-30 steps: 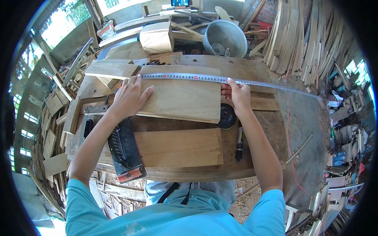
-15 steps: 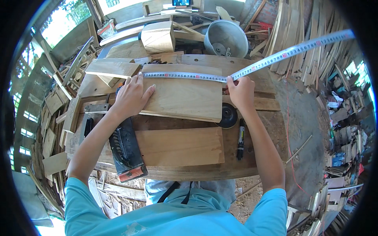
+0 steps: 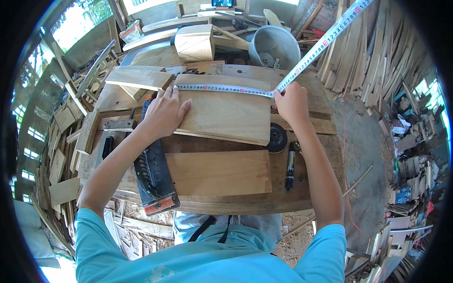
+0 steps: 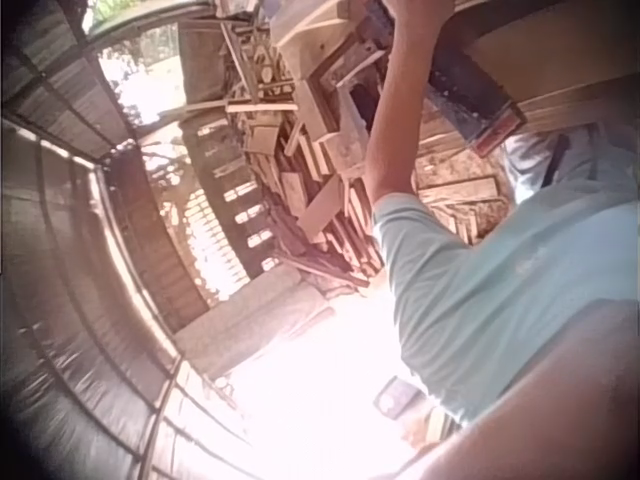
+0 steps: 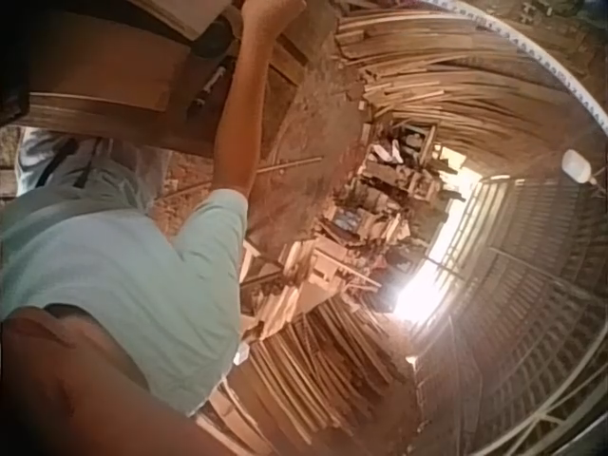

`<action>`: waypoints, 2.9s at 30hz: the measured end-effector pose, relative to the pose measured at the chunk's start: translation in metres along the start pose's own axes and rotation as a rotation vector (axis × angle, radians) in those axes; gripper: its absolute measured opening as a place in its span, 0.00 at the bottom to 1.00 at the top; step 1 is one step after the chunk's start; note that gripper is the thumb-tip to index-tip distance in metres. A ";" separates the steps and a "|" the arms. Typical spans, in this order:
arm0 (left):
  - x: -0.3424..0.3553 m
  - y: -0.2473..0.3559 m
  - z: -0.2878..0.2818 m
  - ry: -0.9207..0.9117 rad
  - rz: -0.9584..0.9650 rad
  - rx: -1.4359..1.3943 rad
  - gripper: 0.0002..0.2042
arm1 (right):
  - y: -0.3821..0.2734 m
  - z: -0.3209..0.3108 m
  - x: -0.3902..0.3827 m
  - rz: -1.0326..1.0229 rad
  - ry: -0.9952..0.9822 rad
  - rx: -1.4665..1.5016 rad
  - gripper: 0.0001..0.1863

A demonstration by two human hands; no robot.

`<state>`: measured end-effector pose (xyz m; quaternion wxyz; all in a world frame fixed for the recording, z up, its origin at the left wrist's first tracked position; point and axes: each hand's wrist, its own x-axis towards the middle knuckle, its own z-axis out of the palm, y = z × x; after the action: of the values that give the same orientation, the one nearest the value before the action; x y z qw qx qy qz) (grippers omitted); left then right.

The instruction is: Measuring, sanding, and using a rotary tool on wood pieces in a workshop environment.

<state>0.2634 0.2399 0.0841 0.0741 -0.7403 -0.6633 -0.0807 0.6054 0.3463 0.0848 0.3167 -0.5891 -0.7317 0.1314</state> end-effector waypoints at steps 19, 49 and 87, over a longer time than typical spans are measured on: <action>0.000 0.001 -0.002 0.006 0.009 0.003 0.33 | -0.027 -0.009 0.005 0.083 -0.091 -0.106 0.10; 0.002 -0.004 -0.017 -0.098 -0.207 -0.373 0.30 | -0.026 -0.008 -0.001 0.129 -0.037 -0.019 0.09; 0.001 -0.012 -0.009 -0.060 -0.225 -0.144 0.47 | -0.025 -0.012 -0.003 0.112 -0.068 0.007 0.10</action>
<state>0.2510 0.2405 0.0929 -0.0086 -0.6665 -0.7368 -0.1135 0.5936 0.3341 0.1067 0.2860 -0.6231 -0.7075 0.1716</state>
